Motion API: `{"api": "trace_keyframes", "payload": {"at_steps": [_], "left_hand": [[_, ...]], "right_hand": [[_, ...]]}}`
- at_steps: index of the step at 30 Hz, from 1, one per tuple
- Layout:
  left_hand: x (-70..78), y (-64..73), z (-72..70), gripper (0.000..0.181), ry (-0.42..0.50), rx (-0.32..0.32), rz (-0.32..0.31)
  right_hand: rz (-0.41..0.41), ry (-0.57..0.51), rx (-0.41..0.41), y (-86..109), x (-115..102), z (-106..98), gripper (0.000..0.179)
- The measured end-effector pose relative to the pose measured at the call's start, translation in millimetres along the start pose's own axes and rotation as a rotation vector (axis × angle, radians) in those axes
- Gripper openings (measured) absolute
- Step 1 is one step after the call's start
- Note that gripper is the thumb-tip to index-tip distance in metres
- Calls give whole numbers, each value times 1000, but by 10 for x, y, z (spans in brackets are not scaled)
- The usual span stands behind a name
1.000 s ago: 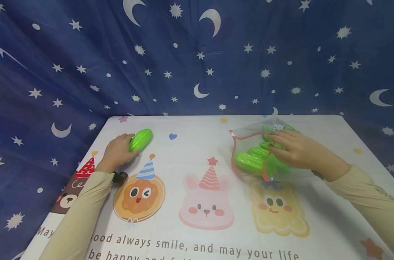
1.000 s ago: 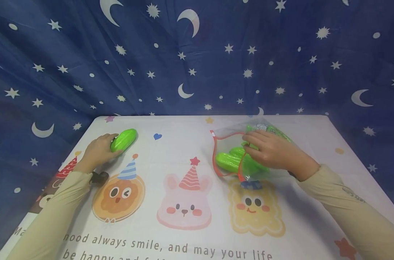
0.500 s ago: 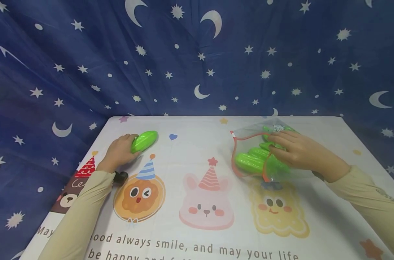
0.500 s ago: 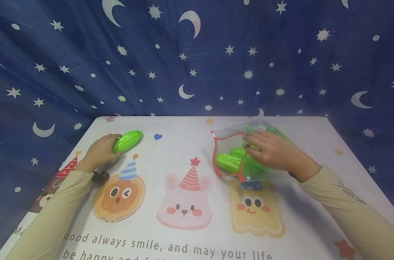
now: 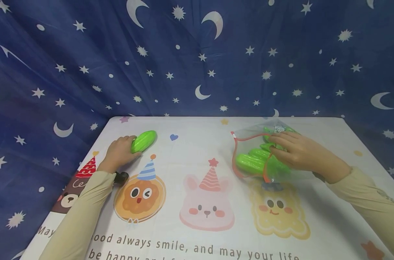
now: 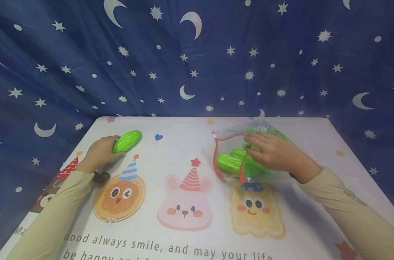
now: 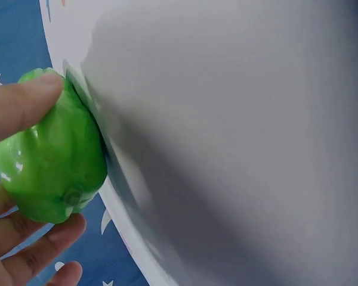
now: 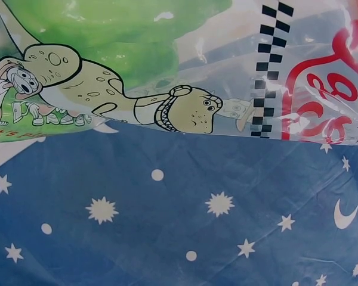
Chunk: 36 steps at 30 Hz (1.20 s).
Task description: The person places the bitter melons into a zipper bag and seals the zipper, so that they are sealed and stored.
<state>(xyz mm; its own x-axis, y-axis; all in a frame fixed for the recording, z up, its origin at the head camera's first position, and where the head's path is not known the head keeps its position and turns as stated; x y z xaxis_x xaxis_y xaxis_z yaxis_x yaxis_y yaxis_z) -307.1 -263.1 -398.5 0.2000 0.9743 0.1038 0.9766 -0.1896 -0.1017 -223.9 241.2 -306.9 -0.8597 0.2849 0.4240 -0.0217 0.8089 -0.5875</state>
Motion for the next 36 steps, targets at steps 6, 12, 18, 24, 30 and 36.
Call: {"api": "trace_keyframes", "payload": {"at_steps": [6,12,18,24,30,36], "left_hand": [[-4,8,-19,64,-53,42,-8],[-31,17,-30,66,-58,67,-24],[-25,26,-91,62,-30,194,-7],[30,55,-215,57,32,318,17],[179,54,-309,58,56,396,91],[361,80,-359,57,60,445,169]], "right_hand": [[3,2,-1,0,-3,-7,33],[-3,3,5,-2,5,-12,33],[-17,17,13,4,8,-12,34],[-19,27,8,7,11,-13,35],[-17,32,-4,7,9,-21,35],[-14,24,0,-3,8,-15,35]]}}
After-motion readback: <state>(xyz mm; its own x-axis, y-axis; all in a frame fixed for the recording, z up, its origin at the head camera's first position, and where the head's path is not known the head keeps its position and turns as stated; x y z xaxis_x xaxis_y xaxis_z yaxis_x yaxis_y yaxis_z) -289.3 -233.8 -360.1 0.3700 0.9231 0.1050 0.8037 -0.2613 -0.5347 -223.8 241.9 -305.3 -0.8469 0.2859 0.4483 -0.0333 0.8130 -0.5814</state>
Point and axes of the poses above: each hand's wrist, its own y-axis away from the middle knuckle, its own z-axis out of the palm, x = y × z, the point moved 3 cm from there along -y, towards the middle knuckle, and after that the axes turned 2 degrees about x, right-handed, at the moved point
